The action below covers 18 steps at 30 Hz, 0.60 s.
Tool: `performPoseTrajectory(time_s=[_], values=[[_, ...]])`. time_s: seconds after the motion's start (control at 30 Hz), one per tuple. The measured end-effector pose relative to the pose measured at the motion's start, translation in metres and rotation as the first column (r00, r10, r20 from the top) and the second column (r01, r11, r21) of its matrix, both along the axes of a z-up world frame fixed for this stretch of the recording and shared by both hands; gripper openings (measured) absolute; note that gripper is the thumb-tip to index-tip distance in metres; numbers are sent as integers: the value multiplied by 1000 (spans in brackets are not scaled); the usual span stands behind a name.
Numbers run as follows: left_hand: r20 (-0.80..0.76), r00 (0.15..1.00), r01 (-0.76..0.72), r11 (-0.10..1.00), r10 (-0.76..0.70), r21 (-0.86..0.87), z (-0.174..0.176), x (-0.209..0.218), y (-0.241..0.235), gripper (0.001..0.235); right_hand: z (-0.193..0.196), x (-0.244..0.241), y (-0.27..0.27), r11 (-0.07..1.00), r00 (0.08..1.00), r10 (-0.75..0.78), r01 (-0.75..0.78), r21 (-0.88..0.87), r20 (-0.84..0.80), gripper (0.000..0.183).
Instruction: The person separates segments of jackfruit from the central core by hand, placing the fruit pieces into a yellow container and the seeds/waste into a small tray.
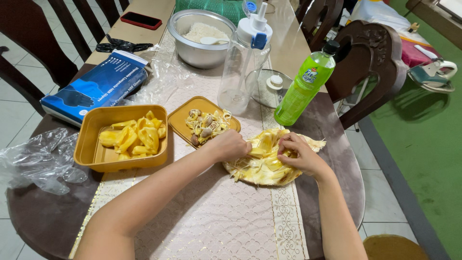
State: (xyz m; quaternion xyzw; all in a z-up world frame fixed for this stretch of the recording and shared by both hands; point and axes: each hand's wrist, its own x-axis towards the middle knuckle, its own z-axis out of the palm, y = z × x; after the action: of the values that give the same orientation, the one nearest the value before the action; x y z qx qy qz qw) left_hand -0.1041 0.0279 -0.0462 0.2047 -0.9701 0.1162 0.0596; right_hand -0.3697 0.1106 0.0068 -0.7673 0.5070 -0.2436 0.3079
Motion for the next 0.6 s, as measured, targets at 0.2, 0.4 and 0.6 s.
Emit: performPoseTrajectory(time_s=[0.2,0.4,0.6], values=[[20,1000,-6,999,7,-51,-6,9,-3,19,-2,-2,-1,999,1000,-2,1,-36,-28,16],[-21,981,-196,977,195,-88,35,109,-5,19,-5,-2,-8,998,997,15,-20,-65,-73,17],[-251,912,-336,942,323,-10,59,129,38,45,-12,-2,-8,994,998,14,-22,-112,-68,18]])
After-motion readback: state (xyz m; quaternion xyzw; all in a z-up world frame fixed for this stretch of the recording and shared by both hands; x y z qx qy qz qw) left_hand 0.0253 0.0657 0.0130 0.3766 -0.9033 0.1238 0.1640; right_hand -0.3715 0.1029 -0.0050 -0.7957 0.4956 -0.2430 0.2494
